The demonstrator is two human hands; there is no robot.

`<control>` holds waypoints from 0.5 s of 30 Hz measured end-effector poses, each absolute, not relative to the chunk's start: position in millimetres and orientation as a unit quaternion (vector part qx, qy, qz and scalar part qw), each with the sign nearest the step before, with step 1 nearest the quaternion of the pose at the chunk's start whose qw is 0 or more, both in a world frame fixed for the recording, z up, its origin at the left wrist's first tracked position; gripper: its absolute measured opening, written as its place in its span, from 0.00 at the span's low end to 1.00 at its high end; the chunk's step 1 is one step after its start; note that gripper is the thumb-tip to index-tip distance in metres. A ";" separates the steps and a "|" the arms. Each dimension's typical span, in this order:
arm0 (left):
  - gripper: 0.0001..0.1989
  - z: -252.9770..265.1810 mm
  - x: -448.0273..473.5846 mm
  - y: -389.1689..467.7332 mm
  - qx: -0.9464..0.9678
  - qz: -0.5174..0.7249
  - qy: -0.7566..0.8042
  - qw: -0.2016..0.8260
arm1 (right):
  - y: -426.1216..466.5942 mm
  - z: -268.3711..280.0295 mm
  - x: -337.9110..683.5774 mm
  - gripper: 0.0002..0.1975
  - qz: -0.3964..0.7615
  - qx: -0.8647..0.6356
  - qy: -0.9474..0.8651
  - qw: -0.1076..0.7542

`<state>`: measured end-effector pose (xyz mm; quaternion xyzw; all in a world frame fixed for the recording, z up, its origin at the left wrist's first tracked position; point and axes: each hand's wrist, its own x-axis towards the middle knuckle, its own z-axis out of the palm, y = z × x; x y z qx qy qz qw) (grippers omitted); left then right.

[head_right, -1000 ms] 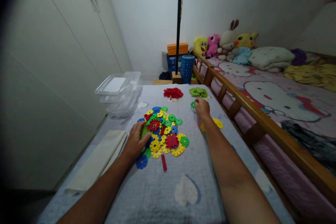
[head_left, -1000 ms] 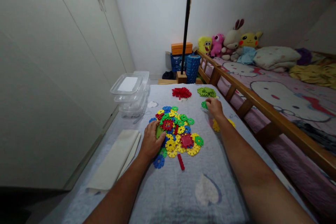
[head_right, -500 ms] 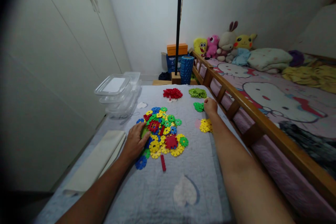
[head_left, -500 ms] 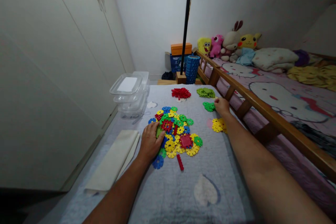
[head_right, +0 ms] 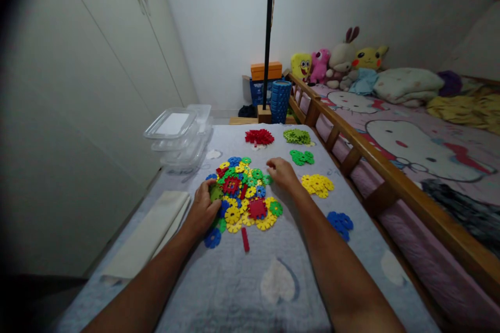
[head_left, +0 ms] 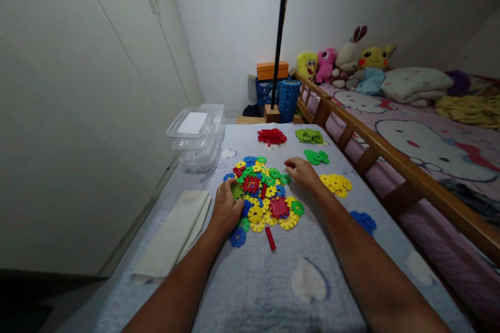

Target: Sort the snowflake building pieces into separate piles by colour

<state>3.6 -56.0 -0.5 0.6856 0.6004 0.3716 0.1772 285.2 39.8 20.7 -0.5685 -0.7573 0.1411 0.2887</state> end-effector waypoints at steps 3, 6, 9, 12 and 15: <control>0.19 -1.2 2.5 -54.7 0.691 0.380 0.591 0.170 | 32.1 13.0 261.3 0.17 0.122 -0.519 -0.801 0.271; 0.17 -2.5 1.5 -53.4 0.701 0.382 0.581 0.160 | 29.2 9.0 252.9 0.17 0.123 -0.494 -0.828 0.236; 0.18 -3.1 1.4 -53.0 0.707 0.381 0.576 0.153 | 28.7 7.3 254.2 0.13 0.133 -0.493 -0.829 0.229; 0.22 -3.2 1.8 -53.3 0.706 0.383 0.578 0.145 | 29.0 6.1 258.5 0.14 0.137 -0.503 -0.811 0.265; 0.24 -4.1 1.8 -53.3 0.702 0.384 0.584 0.139 | 29.8 5.8 262.3 0.15 0.145 -0.515 -0.790 0.300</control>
